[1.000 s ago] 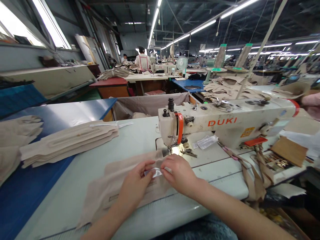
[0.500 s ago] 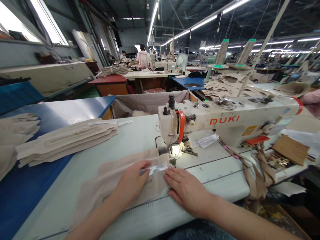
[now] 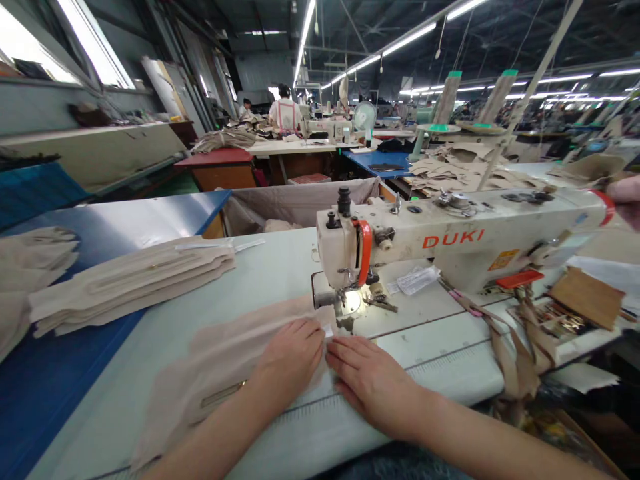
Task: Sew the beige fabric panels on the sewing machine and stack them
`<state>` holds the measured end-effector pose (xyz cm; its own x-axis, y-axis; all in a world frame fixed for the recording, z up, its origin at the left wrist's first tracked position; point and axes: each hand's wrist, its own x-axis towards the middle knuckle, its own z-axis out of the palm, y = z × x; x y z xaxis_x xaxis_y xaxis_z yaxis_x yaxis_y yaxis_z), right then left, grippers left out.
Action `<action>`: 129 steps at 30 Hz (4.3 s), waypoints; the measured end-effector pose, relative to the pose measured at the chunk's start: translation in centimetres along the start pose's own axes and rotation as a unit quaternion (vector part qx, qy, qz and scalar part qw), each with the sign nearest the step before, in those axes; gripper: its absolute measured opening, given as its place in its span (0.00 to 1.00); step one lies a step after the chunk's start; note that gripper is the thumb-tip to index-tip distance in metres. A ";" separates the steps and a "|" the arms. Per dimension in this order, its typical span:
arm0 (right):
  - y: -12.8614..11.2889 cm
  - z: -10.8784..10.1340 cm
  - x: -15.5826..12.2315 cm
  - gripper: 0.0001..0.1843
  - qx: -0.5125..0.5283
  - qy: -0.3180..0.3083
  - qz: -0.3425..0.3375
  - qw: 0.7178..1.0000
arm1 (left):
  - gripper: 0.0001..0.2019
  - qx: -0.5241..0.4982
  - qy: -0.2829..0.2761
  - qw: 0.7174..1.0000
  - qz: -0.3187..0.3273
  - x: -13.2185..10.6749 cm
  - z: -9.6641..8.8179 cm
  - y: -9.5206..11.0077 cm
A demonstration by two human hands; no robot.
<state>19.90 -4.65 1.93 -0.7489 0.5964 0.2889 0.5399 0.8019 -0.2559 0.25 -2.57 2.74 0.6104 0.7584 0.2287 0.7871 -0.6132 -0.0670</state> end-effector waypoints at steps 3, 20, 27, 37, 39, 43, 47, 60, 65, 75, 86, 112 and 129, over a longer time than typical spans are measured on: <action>-0.2 -0.2 -0.3 0.19 0.000 -0.012 0.003 1.000 | 0.09 0.040 -0.022 0.999 0.015 0.3 0.2 0.0; -0.2 0.4 -0.6 0.17 0.008 0.048 -0.002 0.999 | 0.13 0.016 0.087 0.992 0.091 0.0 2.0 -0.8; -0.2 0.5 -0.6 0.16 0.013 0.055 -0.007 0.998 | 0.13 0.015 0.085 0.993 0.083 0.2 1.8 -0.8; 0.4 0.0 -0.2 0.12 0.062 0.055 0.001 0.997 | 0.14 0.014 0.080 0.994 0.078 0.3 1.6 -0.7; 1.0 -0.2 0.3 0.10 0.061 0.064 0.017 0.996 | 0.14 0.014 0.083 0.993 0.077 0.2 1.6 -0.8; 2.4 -0.5 1.9 0.08 0.006 0.047 0.051 0.998 | 0.14 0.020 0.092 0.992 0.083 0.1 1.6 -0.8; 2.9 -0.5 2.8 0.05 -0.054 0.010 0.039 0.998 | 0.17 -0.003 0.119 0.991 0.066 0.0 1.6 -0.9; 5.0 -0.9 3.4 0.07 -0.150 0.003 -0.001 0.989 | 0.18 -0.053 0.148 0.988 0.014 1.8 2.9 -1.0; 5.7 -1.2 3.7 0.04 -0.138 -0.006 0.023 0.990 | 0.18 -0.051 0.137 0.989 0.017 2.7 3.6 -1.6; 6.2 -1.0 3.7 0.04 -0.134 0.008 0.042 0.990 | 0.18 -0.040 0.124 0.990 0.045 3.7 3.5 -1.9; 6.3 -0.7 3.5 0.07 -0.140 0.021 0.056 0.988 | 0.19 -0.048 0.143 0.988 0.041 4.1 3.4 -2.0; 6.2 -0.8 3.1 0.07 -0.114 0.013 0.053 0.992 | 0.18 -0.027 0.131 0.989 0.059 3.9 2.2 -1.3; 6.3 -0.5 2.6 0.05 -0.116 0.076 0.046 0.989 | 0.16 -0.031 0.070 0.997 -0.001 4.1 3.1 -2.8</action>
<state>21.59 1.98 1.46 -0.6362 0.6514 0.4134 0.6894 0.7205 -0.0744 0.85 2.93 0.86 0.5864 0.7240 0.3632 0.7789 -0.6271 -0.0074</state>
